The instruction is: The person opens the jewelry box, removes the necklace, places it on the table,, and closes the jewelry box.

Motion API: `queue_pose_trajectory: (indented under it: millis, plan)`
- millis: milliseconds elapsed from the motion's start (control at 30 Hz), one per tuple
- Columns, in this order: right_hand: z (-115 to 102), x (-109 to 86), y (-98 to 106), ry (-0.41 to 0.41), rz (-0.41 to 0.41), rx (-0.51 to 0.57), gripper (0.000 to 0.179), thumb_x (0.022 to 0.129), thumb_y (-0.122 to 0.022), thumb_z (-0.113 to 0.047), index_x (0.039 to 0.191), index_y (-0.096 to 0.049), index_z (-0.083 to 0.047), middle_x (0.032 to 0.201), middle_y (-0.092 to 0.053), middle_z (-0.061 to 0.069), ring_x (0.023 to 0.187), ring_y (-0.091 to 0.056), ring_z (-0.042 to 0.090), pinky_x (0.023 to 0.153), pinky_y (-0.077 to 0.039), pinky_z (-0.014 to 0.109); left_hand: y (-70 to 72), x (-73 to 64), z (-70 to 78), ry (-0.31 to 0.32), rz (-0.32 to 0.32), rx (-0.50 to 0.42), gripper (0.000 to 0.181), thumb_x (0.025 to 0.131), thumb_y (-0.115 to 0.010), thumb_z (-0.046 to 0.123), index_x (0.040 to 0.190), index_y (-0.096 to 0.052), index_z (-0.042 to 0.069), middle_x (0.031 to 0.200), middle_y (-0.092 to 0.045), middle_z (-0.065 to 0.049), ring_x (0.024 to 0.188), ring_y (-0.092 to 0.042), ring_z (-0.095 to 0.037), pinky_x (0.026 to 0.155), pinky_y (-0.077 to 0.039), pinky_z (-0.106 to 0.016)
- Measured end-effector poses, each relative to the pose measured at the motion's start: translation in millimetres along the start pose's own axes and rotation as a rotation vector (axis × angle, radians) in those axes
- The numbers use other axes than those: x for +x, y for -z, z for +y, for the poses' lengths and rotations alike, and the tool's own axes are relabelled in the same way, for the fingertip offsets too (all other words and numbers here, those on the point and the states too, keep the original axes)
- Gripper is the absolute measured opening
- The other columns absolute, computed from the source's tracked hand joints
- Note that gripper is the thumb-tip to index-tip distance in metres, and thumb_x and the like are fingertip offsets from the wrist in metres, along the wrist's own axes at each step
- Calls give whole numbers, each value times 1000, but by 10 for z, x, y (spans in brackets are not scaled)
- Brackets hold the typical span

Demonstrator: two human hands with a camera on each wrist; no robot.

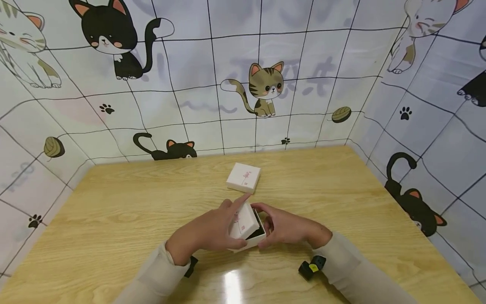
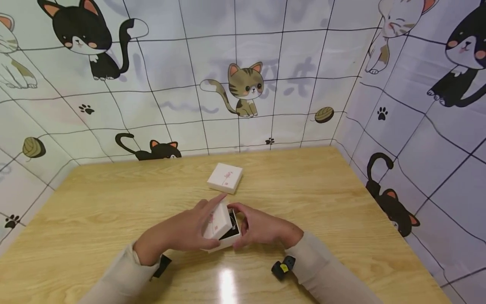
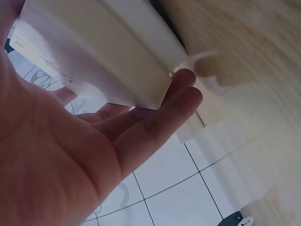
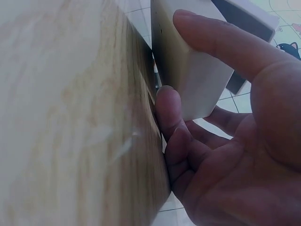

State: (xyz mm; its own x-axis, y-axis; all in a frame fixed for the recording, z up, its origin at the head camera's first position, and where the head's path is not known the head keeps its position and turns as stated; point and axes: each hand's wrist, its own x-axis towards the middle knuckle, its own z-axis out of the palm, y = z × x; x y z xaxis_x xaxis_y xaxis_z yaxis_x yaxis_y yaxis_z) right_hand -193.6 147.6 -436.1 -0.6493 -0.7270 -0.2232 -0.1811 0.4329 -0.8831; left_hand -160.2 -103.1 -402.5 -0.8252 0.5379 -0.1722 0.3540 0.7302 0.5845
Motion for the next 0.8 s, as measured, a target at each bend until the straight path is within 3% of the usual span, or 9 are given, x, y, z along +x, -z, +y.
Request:
queue_pose_trajectory:
  millis: [233, 433, 567, 667, 800]
  plan:
    - [-1, 33, -17, 4, 6, -6, 99, 77, -87, -18, 154, -25, -16, 79, -60, 4, 70, -53, 12, 59, -45, 22, 40, -60, -85, -26, 48, -47, 107, 77, -80, 50, 158, -10, 40, 120, -48, -5, 81, -58, -13, 64, -51, -27]
    - [3, 45, -15, 8, 15, -29, 99, 75, -88, -18, 153, -26, -14, 80, -60, 3, 70, -53, 11, 59, -45, 22, 108, -141, -169, -74, 195, 122, 104, 76, -77, 61, 157, -20, 30, 113, -52, 8, 91, -53, -7, 86, -44, -36]
    - [-3, 39, -22, 25, 12, -23, 99, 75, -87, -15, 152, -26, -11, 85, -61, 4, 72, -54, 13, 62, -46, 23, 124, -209, -232, -89, 257, 183, 103, 76, -78, 57, 157, -22, 26, 117, -53, 8, 96, -51, -6, 90, -38, -38]
    - [-16, 23, -23, 45, 0, -28, 100, 77, -86, -13, 154, -23, -11, 93, -62, 5, 76, -55, 14, 65, -47, 24, 128, -251, -290, -104, 261, 151, 101, 77, -79, 50, 157, -20, 28, 125, -50, 5, 98, -51, -9, 89, -42, -37]
    - [-20, -5, -12, 52, -1, -86, 101, 78, -85, -16, 157, -22, -16, 96, -56, 6, 77, -52, 14, 67, -46, 25, 133, -299, -362, -125, 224, 49, 101, 80, -80, 42, 158, -17, 31, 142, -42, -2, 117, -52, -17, 99, -47, -44]
